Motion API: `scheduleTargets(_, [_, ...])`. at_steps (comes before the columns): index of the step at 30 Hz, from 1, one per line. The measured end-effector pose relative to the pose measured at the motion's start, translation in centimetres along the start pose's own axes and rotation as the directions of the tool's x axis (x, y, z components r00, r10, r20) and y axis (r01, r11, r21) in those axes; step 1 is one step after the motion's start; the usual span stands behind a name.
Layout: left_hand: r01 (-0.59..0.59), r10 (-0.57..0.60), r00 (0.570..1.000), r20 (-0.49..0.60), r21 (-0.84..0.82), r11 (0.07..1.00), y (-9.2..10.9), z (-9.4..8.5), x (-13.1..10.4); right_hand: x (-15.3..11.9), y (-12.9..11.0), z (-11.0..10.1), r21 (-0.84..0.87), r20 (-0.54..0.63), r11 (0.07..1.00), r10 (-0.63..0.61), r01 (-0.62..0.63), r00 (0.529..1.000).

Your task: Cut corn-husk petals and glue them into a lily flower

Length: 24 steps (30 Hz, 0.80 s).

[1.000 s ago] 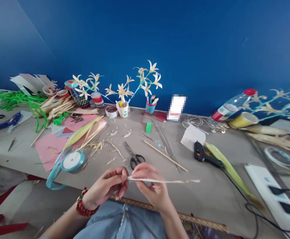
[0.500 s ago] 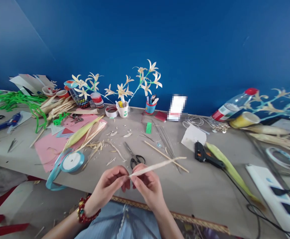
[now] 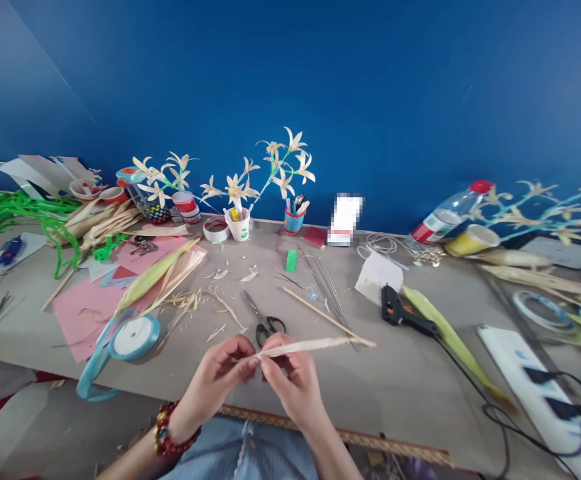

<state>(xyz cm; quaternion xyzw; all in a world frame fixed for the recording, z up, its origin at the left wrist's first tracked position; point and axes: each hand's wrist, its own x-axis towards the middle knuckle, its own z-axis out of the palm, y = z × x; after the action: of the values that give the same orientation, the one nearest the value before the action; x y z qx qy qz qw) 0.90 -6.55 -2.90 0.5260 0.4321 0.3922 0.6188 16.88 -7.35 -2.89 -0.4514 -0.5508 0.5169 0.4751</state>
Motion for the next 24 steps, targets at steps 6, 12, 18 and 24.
scheduleTargets(6, [0.005,-0.008,0.999,-0.052,-0.050,0.999,0.0,-1.0,0.7,2.0,0.3,-5.5,-0.628,0.066,0.754,-0.194,0.192,0.979])
scheduleTargets(12, [-0.041,0.028,0.996,-0.088,-0.155,0.987,0.4,-2.0,1.6,4.1,2.9,-11.5,-0.994,0.034,0.089,-0.260,0.059,0.965])
scheduleTargets(18, [-0.013,0.007,0.999,-0.041,-0.142,0.990,1.5,-2.7,2.1,3.9,3.0,-11.8,-0.985,0.038,0.150,-0.294,0.086,0.955])
scheduleTargets(24, [0.070,-0.069,0.998,0.011,-0.135,0.988,2.2,-2.9,5.1,3.8,0.7,-7.6,-0.567,-0.042,0.817,-0.152,0.102,0.987])
